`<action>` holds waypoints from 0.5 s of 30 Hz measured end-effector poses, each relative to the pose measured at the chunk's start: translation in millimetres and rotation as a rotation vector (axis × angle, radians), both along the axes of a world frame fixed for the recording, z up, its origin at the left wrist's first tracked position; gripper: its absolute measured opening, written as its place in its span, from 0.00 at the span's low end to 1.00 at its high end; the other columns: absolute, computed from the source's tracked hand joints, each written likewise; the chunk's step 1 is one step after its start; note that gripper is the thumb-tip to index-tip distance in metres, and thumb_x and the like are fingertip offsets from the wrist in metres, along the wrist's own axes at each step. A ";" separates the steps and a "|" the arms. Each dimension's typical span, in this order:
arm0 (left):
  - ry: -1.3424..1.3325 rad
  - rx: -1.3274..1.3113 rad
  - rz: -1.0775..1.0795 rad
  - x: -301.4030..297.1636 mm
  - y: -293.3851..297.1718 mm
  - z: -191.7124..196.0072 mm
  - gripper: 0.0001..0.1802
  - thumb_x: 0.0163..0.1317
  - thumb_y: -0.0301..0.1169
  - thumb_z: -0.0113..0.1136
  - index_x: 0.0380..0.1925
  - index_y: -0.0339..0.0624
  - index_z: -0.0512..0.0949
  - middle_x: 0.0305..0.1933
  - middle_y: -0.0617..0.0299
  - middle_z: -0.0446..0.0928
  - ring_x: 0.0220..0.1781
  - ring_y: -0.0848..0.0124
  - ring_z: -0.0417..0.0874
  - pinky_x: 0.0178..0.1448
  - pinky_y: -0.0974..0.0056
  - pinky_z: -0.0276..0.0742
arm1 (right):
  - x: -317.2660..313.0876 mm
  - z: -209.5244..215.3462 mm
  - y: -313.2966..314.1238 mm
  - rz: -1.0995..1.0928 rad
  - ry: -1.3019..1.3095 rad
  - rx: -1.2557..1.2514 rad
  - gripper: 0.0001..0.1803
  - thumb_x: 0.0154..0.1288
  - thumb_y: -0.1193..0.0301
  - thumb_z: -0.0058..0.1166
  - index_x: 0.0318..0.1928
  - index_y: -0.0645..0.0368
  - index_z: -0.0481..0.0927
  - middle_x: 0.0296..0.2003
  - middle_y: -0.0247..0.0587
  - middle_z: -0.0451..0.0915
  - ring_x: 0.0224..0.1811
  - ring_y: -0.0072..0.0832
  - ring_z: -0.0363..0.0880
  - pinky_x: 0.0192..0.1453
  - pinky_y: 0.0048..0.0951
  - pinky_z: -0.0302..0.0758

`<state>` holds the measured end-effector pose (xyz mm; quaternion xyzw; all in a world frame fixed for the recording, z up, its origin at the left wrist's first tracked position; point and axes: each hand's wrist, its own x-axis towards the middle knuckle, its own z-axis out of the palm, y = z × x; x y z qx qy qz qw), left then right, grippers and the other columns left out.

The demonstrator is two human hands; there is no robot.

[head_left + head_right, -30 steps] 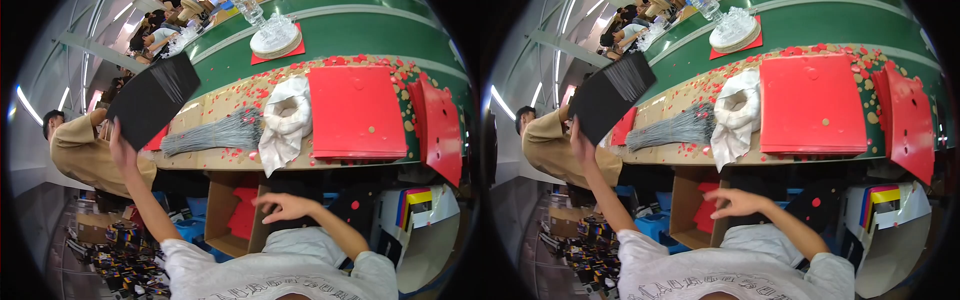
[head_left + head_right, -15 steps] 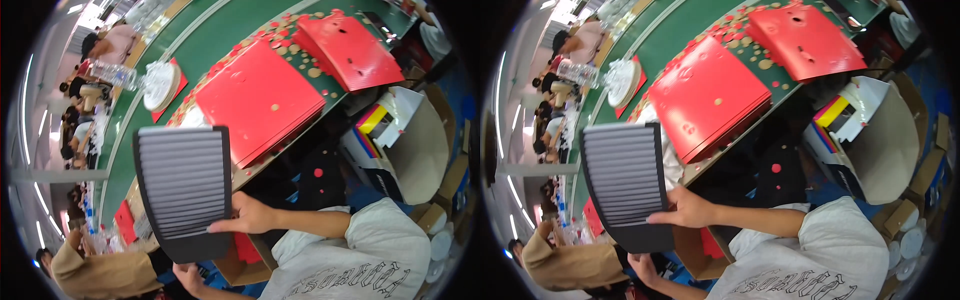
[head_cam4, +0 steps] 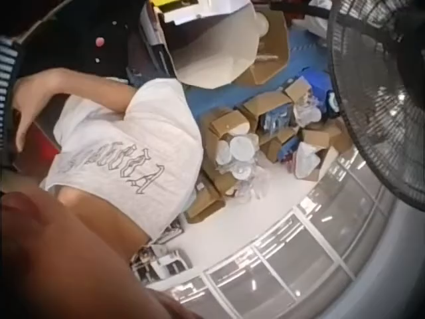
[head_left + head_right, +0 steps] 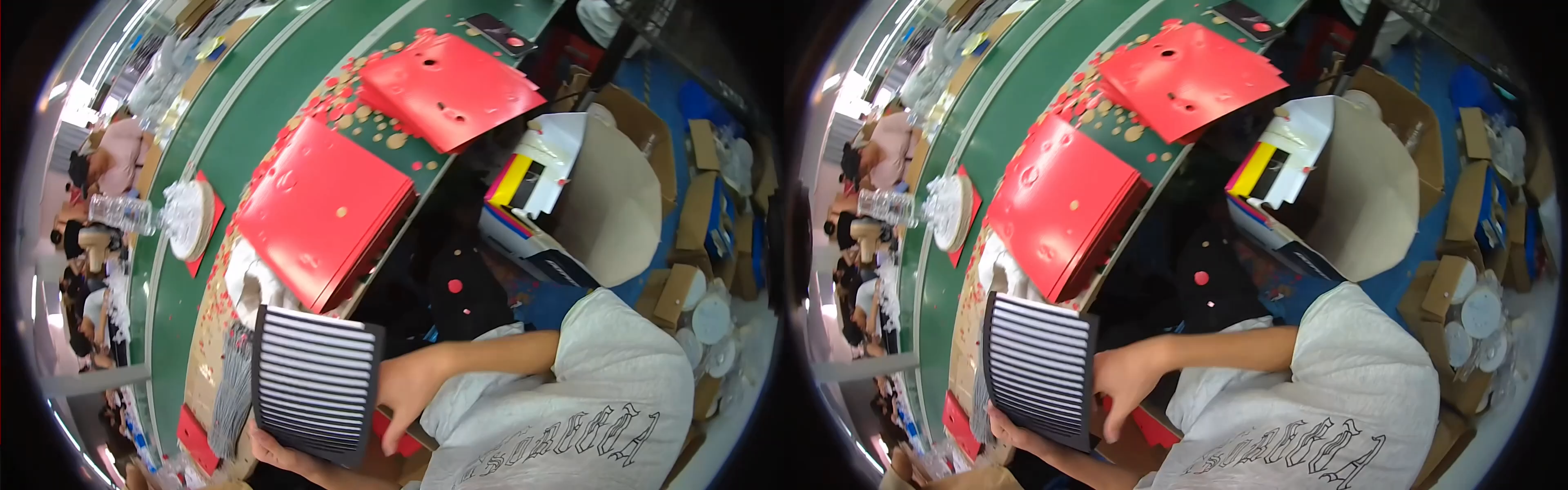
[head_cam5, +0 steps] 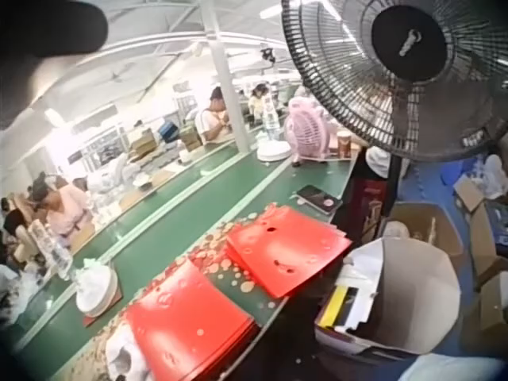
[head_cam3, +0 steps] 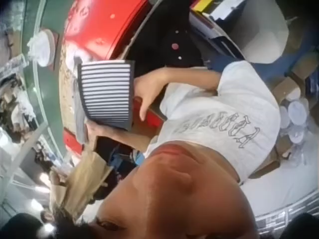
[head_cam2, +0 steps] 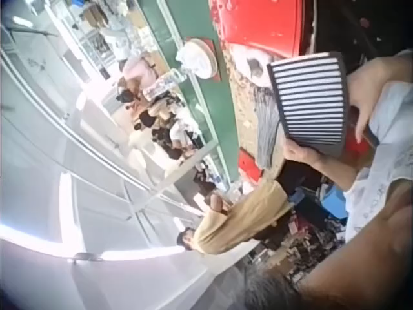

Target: Assembling components of a lighting fixture on a production line.

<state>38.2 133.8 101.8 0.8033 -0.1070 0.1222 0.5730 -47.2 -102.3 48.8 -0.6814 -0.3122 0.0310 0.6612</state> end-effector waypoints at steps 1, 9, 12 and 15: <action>0.004 -0.083 0.182 -15.3 -31.4 3.8 0.23 0.77 0.44 0.42 0.47 0.29 0.72 0.39 0.54 0.74 0.42 0.70 0.73 0.47 0.66 0.69 | -1.0 48.9 -42.3 0.197 0.357 -0.434 0.32 0.55 0.61 0.72 0.57 0.65 0.77 0.53 0.52 0.81 0.54 0.43 0.80 0.58 0.38 0.78; 0.091 0.356 -0.708 -4.0 -82.9 3.9 0.19 0.66 0.33 0.52 0.20 0.32 0.79 0.17 0.56 0.75 0.18 0.70 0.71 0.26 0.66 0.63 | -53.5 27.4 -228.6 -1.976 -0.075 -0.184 0.12 0.63 0.69 0.61 0.45 0.59 0.83 0.48 0.39 0.80 0.46 0.28 0.81 0.48 0.29 0.76; 0.221 0.233 -0.840 -14.3 -123.9 3.9 0.14 0.66 0.28 0.53 0.24 0.32 0.81 0.18 0.64 0.74 0.19 0.78 0.66 0.26 0.69 0.57 | -82.3 0.5 -290.6 -1.954 0.037 -0.612 0.18 0.61 0.62 0.63 0.47 0.59 0.82 0.53 0.47 0.77 0.56 0.39 0.77 0.57 0.37 0.75; 0.399 0.127 -1.044 -28.5 -161.6 -4.3 0.12 0.63 0.22 0.55 0.46 0.33 0.80 0.21 0.73 0.73 0.21 0.85 0.63 0.25 0.75 0.54 | -76.9 -6.1 -353.4 -1.846 0.311 -0.601 0.27 0.60 0.52 0.62 0.50 0.60 0.82 0.56 0.54 0.76 0.56 0.47 0.77 0.61 0.41 0.74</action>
